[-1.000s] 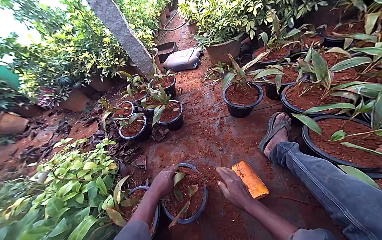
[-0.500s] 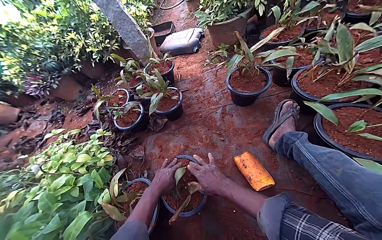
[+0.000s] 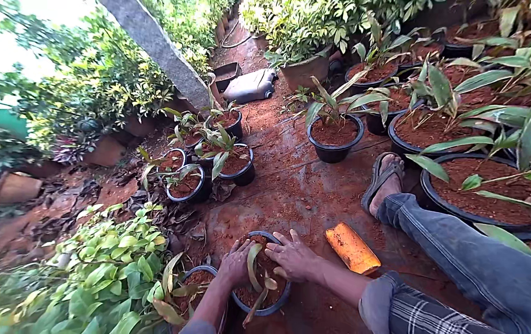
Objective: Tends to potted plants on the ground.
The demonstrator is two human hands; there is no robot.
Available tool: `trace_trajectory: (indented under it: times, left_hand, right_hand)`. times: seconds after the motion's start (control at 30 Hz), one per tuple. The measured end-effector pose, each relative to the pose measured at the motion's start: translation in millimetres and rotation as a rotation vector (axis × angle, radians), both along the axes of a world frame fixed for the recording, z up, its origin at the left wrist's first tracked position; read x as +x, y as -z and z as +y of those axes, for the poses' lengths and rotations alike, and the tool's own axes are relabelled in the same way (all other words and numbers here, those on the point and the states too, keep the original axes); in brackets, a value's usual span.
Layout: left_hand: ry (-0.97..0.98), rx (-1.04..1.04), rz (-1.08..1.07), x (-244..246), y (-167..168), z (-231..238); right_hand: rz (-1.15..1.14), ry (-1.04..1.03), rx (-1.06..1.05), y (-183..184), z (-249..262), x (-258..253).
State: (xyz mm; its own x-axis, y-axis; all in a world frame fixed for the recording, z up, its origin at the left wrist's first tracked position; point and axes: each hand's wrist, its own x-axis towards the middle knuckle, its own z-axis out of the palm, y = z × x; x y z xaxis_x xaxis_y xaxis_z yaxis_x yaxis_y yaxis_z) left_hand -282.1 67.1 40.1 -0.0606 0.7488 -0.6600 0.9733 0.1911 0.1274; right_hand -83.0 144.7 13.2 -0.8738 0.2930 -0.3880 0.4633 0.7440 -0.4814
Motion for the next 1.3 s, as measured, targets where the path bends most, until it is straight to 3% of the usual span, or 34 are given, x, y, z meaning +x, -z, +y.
trace_trajectory:
  times: [0.43,0.6,0.77,1.0,1.3]
  left_hand:
    - [0.057,-0.135,0.099,16,-1,12]
    - [0.032,-0.125,0.130,21,-10,13]
    - [0.123,-0.054,0.019,10,-6,5]
    - [-0.055,0.163,-0.081,-9,-19,5]
    - [-0.305,0.322,-0.145,-18,-50,3]
  right_hand:
    - [-0.129,0.036,0.063,10,-14,-16]
    - [-0.208,0.025,0.027,-15,-10,-22]
    - [-0.060,0.057,-0.062,-14,-4,5]
    - [0.267,0.413,-0.166,2,2,46]
    - [0.087,0.854,-0.116,95,-5,142]
